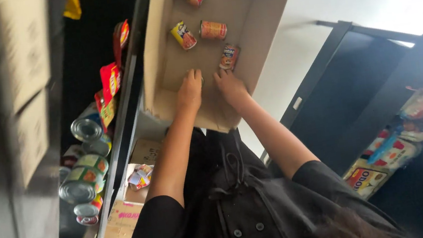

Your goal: Moving various canned goods from cardboard boxes onto display shelves in a grocery store.

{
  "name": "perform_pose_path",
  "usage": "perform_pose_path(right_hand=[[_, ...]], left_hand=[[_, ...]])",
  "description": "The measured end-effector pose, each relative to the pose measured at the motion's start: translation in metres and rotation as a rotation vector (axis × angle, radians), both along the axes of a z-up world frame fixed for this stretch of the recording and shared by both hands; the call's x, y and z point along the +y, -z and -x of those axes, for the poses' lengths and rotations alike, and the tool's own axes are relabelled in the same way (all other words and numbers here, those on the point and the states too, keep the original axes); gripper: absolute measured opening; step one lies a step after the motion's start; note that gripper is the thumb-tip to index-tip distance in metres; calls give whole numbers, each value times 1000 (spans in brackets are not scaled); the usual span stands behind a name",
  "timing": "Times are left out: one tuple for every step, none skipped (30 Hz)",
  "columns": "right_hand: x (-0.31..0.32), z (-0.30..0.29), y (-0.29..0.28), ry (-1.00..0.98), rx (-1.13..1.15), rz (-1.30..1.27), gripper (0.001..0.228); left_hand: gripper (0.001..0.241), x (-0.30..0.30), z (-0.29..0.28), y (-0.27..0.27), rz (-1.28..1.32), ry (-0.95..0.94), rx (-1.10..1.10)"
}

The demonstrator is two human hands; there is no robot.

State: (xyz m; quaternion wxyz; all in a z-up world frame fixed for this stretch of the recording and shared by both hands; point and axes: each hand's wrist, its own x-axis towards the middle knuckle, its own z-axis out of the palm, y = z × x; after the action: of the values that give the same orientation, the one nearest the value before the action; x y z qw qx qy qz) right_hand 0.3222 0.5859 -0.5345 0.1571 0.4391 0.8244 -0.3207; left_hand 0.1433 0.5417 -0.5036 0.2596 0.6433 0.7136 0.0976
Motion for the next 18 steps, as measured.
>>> perform_pose_path(right_hand=[[4,-2,2,3,-2,14,49],[10,-3,4,86,-41,123,35],[14,-4,3,167,-80,233,25],[18,-5,20,171,-78,236,25],[21,-7,35,241,55,85,48],[26,-9,50,304,191,-71,74],[41,-2,33,305,193,-72,74],[55,6,16,498,106,66,68],[69,13,0,687,18,209,62],[61,10,40,689,19,209,62],[53,7,81,693,28,124,59],[43,3,121,697,35,41,56],[39,6,131,700,33,44,56],[34,9,140,557,-73,-116,58],[29,13,150,410,-180,-273,61],[35,16,102,415,-188,-266,61],[53,25,57,404,-167,-53,74],[78,33,13,393,-147,162,86]], left_hand=[[37,-3,0,13,14,3,-2],[36,-5,1,24,90,24,-43],[36,-8,3,34,167,44,-84],[36,0,6,35,169,48,-82],[35,8,10,35,281,21,-91],[34,17,12,35,390,-9,-99],[34,37,17,19,388,-9,-97],[38,57,21,3,362,6,-52],[43,76,26,-13,336,21,-7],[43,96,30,-11,337,23,-6],[50,116,33,-9,130,36,22],[58,134,36,-6,-73,50,48],[58,152,38,-4,-70,53,46],[58,170,40,0,-164,127,140],[60,188,42,4,-259,200,233],[60,198,42,22,-254,206,225],[67,208,41,40,-301,268,395],[76,217,38,58,-347,327,564]])
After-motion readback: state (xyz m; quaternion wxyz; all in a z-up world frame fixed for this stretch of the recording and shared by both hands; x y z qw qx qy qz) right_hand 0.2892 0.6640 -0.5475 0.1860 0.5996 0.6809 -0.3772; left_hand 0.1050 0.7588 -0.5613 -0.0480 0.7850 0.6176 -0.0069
